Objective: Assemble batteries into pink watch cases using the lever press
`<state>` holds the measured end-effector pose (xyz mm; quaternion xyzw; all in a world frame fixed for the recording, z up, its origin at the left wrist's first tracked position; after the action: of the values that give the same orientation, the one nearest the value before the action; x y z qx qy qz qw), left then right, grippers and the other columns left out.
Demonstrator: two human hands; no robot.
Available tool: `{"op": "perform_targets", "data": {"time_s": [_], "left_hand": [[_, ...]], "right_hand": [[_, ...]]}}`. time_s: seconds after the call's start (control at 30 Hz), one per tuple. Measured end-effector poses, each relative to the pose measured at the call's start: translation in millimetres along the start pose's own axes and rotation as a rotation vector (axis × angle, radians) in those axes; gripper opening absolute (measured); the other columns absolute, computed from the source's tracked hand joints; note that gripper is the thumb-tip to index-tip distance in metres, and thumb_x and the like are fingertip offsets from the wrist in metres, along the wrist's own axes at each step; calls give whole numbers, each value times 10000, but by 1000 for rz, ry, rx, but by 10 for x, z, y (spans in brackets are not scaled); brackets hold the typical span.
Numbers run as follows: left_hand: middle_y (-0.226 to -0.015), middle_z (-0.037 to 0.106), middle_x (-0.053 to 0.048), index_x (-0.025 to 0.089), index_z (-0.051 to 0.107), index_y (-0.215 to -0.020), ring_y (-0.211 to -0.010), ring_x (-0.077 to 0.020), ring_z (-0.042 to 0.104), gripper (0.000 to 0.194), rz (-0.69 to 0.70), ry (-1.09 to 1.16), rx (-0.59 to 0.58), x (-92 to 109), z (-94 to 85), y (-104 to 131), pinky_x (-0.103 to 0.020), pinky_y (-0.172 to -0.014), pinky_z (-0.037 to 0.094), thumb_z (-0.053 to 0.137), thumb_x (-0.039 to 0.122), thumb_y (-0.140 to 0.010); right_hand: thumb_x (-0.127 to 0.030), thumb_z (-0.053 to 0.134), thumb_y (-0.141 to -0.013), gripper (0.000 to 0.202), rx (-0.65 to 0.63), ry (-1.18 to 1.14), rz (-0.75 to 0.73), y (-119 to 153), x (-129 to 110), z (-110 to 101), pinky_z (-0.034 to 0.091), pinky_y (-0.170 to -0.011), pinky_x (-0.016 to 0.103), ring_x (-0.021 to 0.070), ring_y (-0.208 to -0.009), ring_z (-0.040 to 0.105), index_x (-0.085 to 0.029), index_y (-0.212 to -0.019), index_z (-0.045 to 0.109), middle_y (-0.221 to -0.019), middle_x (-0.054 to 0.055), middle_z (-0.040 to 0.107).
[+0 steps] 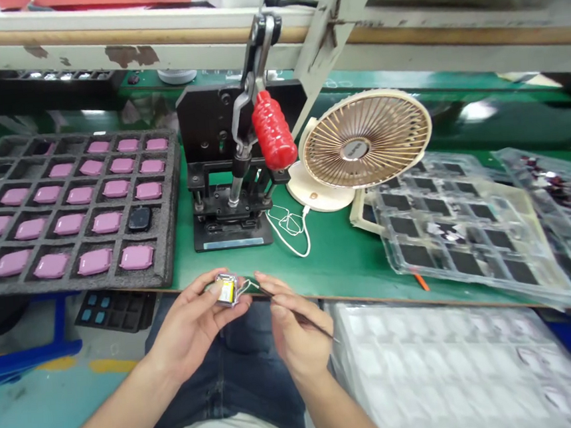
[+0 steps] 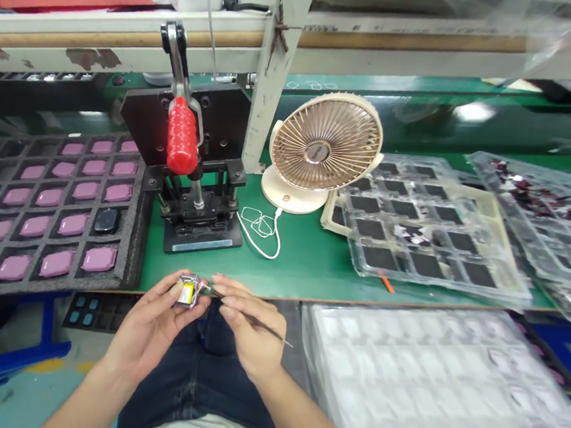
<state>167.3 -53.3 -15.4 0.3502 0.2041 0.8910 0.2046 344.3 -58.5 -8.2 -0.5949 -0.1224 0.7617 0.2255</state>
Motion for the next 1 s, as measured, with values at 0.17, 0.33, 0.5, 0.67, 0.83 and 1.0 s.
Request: {"op": "perform_targets", "data": {"time_s": [0.17,0.33,0.5,0.67,0.83,1.0], "left_hand": [[-1279,778,-189,133,782,-1172,-1094,-321,789,336,-17,-54,53,-51,-40,7,-470,-1028,628,867,266,-876],[-1335,754,-199,144,781,-1242,-1011,-300,802,387,-86,-118,10,-190,1,73,-387,-848,675,860,267,-884],[-1389,728,-194,171,777,-1295,-1010,-284,797,413,-135,-142,-42,-298,-7,171,-306,-752,651,846,262,-897],[-1377,740,-184,187,777,-1303,-1091,-306,788,443,-156,-140,-19,-315,-99,171,-348,-906,662,856,322,-889],[-1334,769,-128,265,780,-1293,-1058,-281,795,454,-182,-188,23,-366,-226,94,-332,-880,674,881,335,-855],[-1188,788,-134,236,776,-1322,-970,-252,758,452,-135,-196,-82,-358,-62,32,-297,-788,654,830,324,-882]], "right_hand": [[-283,791,-966,131,257,345,-17,-433,-181,-254,639,-1024,520,296,-1040,805,-234,-1077,839,-1127,92,826],[-335,716,-989,200,125,774,-3,-1376,-125,-322,618,-954,373,250,-953,795,-188,-1022,848,-1040,88,836],[-295,776,-927,109,-27,884,72,-1692,86,-438,581,-814,329,251,-857,779,-204,-916,835,-914,70,828],[-364,724,-993,198,-41,930,105,-1578,-21,-506,548,-774,302,225,-809,760,-200,-923,811,-865,55,811],[-414,695,-1024,275,-47,850,185,-1471,-99,-605,501,-685,253,159,-671,692,-180,-917,790,-778,14,776],[-401,692,-1027,316,-103,920,280,-1477,-52,-748,463,-668,253,152,-649,675,-179,-818,778,-702,7,749]]}}
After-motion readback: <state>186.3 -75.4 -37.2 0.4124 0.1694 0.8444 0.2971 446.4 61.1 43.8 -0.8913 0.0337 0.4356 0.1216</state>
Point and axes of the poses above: each hand's wrist, its own y-axis away from the middle knuckle, its own z-axis out of the palm, x = y × z, the point moved 7 cm from there along -y, towards the middle knuckle
